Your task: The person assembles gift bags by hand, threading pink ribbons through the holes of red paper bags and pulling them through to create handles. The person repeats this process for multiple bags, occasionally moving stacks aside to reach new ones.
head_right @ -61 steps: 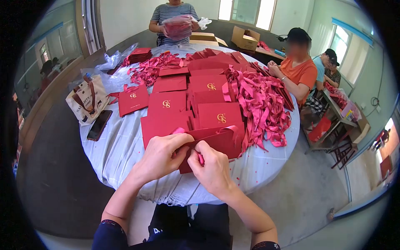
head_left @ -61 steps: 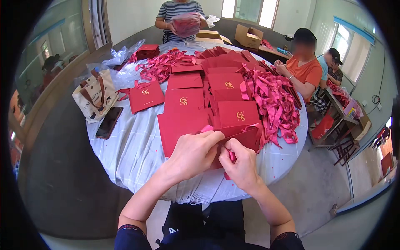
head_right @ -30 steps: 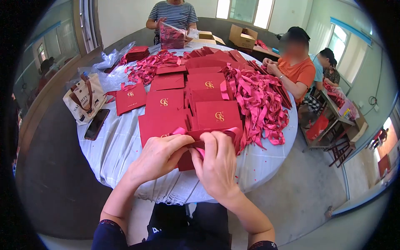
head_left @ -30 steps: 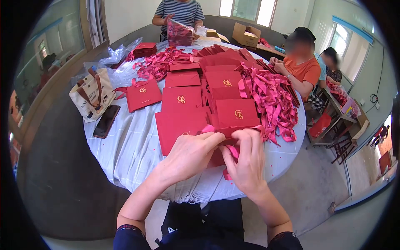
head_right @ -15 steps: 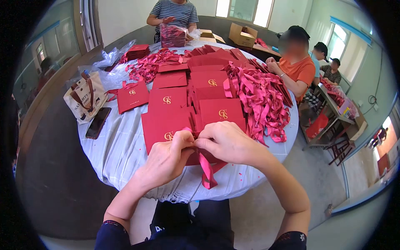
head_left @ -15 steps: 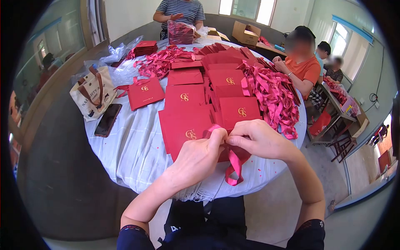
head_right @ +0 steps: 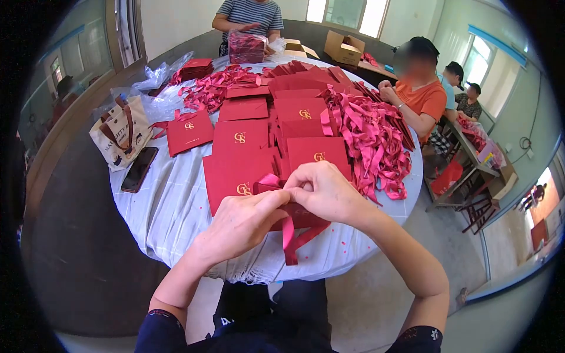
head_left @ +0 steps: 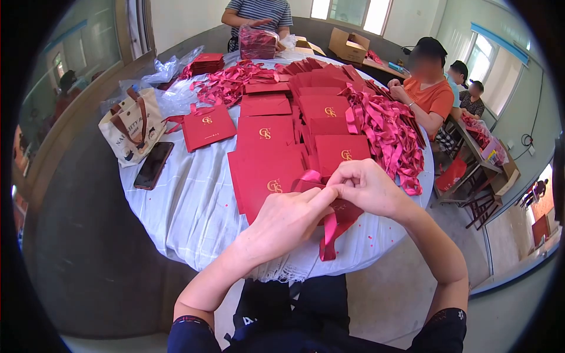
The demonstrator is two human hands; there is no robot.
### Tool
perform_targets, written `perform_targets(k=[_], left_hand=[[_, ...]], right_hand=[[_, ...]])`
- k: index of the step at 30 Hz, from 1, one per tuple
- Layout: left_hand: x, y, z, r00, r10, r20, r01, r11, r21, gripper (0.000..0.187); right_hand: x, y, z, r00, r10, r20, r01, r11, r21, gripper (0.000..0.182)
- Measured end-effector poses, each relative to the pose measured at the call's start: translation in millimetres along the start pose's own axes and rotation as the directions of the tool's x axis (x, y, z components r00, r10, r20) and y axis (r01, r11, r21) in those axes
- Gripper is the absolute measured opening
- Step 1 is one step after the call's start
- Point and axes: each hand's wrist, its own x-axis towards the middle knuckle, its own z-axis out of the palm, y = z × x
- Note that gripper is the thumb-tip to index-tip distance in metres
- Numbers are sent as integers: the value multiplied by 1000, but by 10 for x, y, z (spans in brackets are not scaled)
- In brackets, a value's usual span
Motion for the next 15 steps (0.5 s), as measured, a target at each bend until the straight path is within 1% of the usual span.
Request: perform_targets(k=[1,2,3,4,6,7,9,10,12,15], left_hand=[[-4,5,7,1000,1,4,-1,1000,-1,22],[-11,11,22,999,33,16,-33,999,20,22],[-14,11,36,998,64,28,-66,997,42,23],[-19,0,57,997,65,29,-66,997,41,23],[-29,-22,113,1000,22,-6,-22,997,71,24],[-20,-19,120,1000,24,0,-24,997,69,24],[-5,-15,123,999,23,-48,-21,999,36,28],[-9,-20,123,999,24,-42,-22,999,37,28],[-18,-40,115,998,70,5,-70,994,84,32],[-20,-56,116,999,44,7,-44,997,68,30]], right_hand=[[0,-62,-33,999,25,-43,-19,993,120,13],[16,-106,-71,995,54,-83,-33,971,239,12],[52,-111,-123,988,-19,-155,54,973,224,11],[58,-182,-166,986,-29,-164,66,973,223,13],[133,-226,-198,992,-55,-116,77,978,196,16],[177,-256,-199,992,-51,-120,74,977,199,16],[279,-314,-175,982,-59,-178,89,982,165,17],[342,-310,-166,982,-58,-180,89,981,170,17],[468,-284,-159,949,-121,-291,201,944,261,18],[517,-314,-154,950,-133,-284,213,938,273,20]])
